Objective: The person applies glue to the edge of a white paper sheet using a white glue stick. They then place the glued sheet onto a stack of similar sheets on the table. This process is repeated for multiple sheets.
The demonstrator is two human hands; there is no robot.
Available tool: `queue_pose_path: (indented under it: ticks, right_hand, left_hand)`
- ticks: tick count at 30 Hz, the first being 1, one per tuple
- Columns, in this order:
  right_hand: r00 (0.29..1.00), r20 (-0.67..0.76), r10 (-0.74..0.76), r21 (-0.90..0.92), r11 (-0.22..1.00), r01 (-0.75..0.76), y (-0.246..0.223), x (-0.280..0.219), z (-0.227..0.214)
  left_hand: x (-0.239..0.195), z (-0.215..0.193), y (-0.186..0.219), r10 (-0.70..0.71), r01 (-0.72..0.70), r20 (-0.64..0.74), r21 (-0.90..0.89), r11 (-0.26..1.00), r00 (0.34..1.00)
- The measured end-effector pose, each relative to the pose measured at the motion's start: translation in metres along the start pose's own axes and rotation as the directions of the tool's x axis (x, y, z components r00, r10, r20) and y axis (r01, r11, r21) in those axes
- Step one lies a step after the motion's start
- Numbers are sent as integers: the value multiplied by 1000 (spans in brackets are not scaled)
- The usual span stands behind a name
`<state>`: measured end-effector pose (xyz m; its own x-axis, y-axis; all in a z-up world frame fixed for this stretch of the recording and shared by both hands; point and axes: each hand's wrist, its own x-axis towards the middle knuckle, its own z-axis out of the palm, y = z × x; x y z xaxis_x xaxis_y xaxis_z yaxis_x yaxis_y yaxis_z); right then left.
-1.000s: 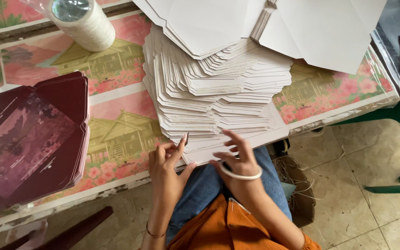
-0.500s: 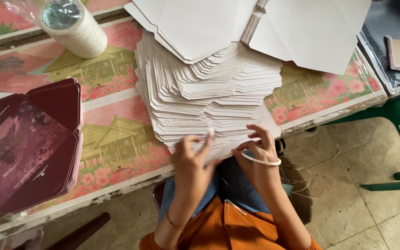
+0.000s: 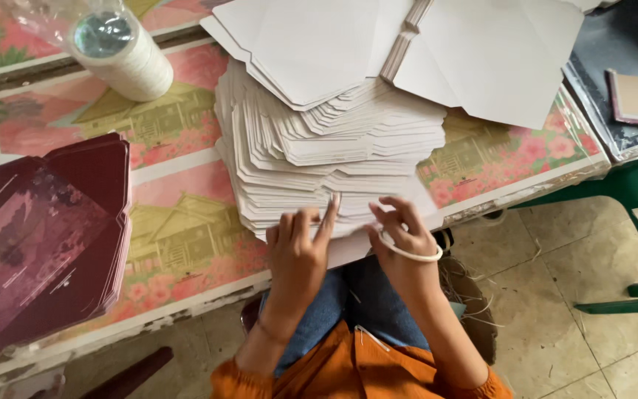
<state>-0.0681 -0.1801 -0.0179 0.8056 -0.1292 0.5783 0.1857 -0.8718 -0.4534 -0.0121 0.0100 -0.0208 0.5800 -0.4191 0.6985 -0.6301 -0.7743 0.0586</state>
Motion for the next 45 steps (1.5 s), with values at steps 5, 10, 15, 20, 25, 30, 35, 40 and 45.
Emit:
queue_pose_path:
  ticks: [5,10,15,20,25,30,35,40,45]
  right_hand:
    - [999,30,13,62,998,-15,14,-21,11]
    - [1000,-9,-19,180,984,20,-4,-20,5]
    - [998,-44,46,262,965,-33,-27,-20,-9]
    - [978,186,92,362,919,-155,-40,-28,10]
    - [950,305,61,399,898,-186,-58,-33,33]
    - [964,259,-67,310,951,-17,-58,-36,42]
    - [991,133,22,237,970,-53,-44,-22,8]
    - [982,113,150,195,966,-170,3,-28,-9]
    - [979,74,189,54,980,-193,8,-38,6]
  left_hand:
    - [-51,2,18,-50,75,220,-106,992,974]
    - [-36,1,33,-50,79,225,-121,990,973]
    - [-50,9,7,-105,168,283,-211,963,953]
    - [-71,-25,-36,-441,514,399,-92,853,804]
    - [-82,-39,-39,-528,649,503,-89,756,684]
    - [-76,-39,-33,-546,671,527,-66,738,651]
    - [-73,-38,-33,-563,670,551,9,742,616]
    - [-71,-39,-30,-554,656,556,22,755,620]
    - [-53,-18,-9,-479,567,527,-6,824,702]
